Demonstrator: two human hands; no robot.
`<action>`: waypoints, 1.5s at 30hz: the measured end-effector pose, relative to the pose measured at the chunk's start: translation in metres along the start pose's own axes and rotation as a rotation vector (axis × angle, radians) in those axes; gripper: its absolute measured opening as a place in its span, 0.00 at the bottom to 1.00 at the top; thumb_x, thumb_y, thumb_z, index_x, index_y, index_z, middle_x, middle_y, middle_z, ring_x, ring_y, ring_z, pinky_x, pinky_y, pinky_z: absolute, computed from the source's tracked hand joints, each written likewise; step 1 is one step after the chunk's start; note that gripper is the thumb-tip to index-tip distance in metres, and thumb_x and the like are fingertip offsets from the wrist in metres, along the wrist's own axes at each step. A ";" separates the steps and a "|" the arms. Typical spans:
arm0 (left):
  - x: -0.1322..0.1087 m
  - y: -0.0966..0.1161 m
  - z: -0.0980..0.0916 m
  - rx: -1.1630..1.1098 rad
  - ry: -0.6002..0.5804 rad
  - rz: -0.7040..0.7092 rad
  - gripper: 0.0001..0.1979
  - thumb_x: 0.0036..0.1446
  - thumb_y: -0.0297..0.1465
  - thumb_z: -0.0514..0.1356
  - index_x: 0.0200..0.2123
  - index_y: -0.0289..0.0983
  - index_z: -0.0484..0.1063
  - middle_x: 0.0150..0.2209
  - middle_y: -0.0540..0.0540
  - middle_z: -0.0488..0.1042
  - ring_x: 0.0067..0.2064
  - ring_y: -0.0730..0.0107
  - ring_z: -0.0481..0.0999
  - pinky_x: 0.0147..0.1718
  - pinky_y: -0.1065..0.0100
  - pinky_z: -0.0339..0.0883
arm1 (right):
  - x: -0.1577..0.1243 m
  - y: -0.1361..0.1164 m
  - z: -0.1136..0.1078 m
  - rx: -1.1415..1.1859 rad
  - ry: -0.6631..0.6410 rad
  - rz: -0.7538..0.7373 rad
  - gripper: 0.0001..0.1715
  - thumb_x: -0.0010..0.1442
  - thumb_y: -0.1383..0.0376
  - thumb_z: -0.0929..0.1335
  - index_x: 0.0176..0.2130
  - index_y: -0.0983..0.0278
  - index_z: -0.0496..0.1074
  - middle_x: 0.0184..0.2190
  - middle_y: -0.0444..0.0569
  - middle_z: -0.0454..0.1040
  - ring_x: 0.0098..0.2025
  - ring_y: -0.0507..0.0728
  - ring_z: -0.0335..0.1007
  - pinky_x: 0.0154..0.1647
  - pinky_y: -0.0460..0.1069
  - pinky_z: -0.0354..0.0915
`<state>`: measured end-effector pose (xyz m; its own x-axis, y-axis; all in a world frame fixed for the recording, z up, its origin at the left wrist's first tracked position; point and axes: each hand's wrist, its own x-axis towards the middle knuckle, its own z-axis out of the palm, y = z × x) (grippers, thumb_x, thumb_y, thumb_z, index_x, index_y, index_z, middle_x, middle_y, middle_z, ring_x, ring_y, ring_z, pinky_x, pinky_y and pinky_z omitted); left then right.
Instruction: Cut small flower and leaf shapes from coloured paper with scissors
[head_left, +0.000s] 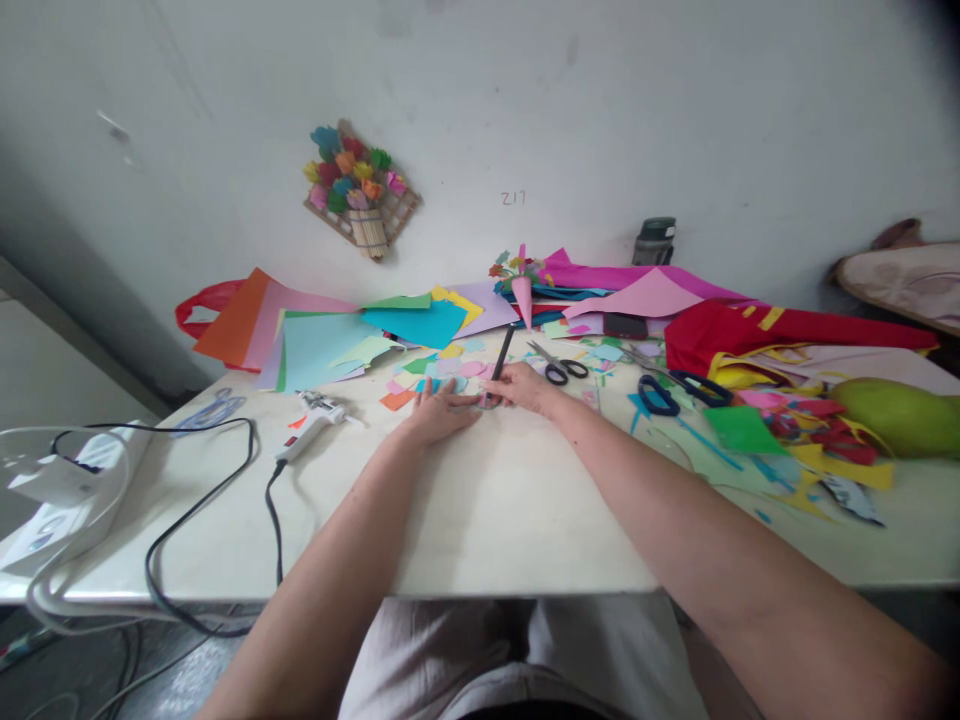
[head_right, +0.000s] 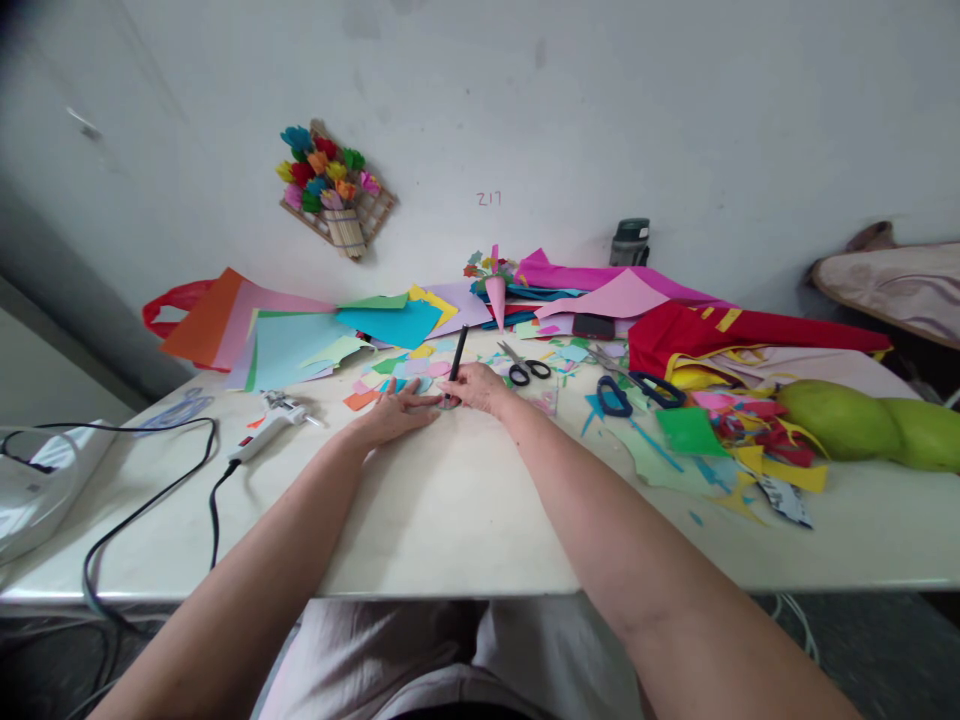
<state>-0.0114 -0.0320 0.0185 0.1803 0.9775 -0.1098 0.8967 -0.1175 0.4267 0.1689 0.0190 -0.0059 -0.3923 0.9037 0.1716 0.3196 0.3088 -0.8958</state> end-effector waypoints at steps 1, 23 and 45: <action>0.000 0.000 0.000 0.003 -0.001 0.000 0.28 0.49 0.49 0.57 0.55 0.54 0.67 0.67 0.58 0.46 0.67 0.49 0.27 0.63 0.50 0.30 | 0.000 -0.001 0.000 0.005 0.002 0.002 0.10 0.56 0.62 0.68 0.30 0.69 0.73 0.24 0.50 0.77 0.24 0.51 0.72 0.20 0.42 0.62; 0.000 0.001 -0.001 0.059 -0.016 0.009 0.27 0.51 0.50 0.55 0.56 0.55 0.66 0.67 0.57 0.44 0.67 0.49 0.28 0.63 0.50 0.32 | -0.002 -0.008 0.000 0.032 0.185 -0.065 0.15 0.53 0.59 0.69 0.23 0.69 0.72 0.15 0.43 0.69 0.19 0.48 0.63 0.21 0.42 0.57; 0.018 -0.002 0.016 0.229 0.135 -0.043 0.37 0.49 0.53 0.53 0.61 0.50 0.57 0.67 0.53 0.49 0.68 0.50 0.30 0.61 0.44 0.28 | 0.007 0.005 0.012 -0.226 0.134 -0.019 0.17 0.58 0.55 0.67 0.37 0.65 0.77 0.27 0.49 0.79 0.31 0.54 0.77 0.37 0.47 0.70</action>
<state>-0.0033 -0.0170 0.0014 0.0978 0.9952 0.0039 0.9732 -0.0964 0.2086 0.1578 0.0233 -0.0138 -0.2874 0.9237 0.2533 0.5036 0.3707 -0.7804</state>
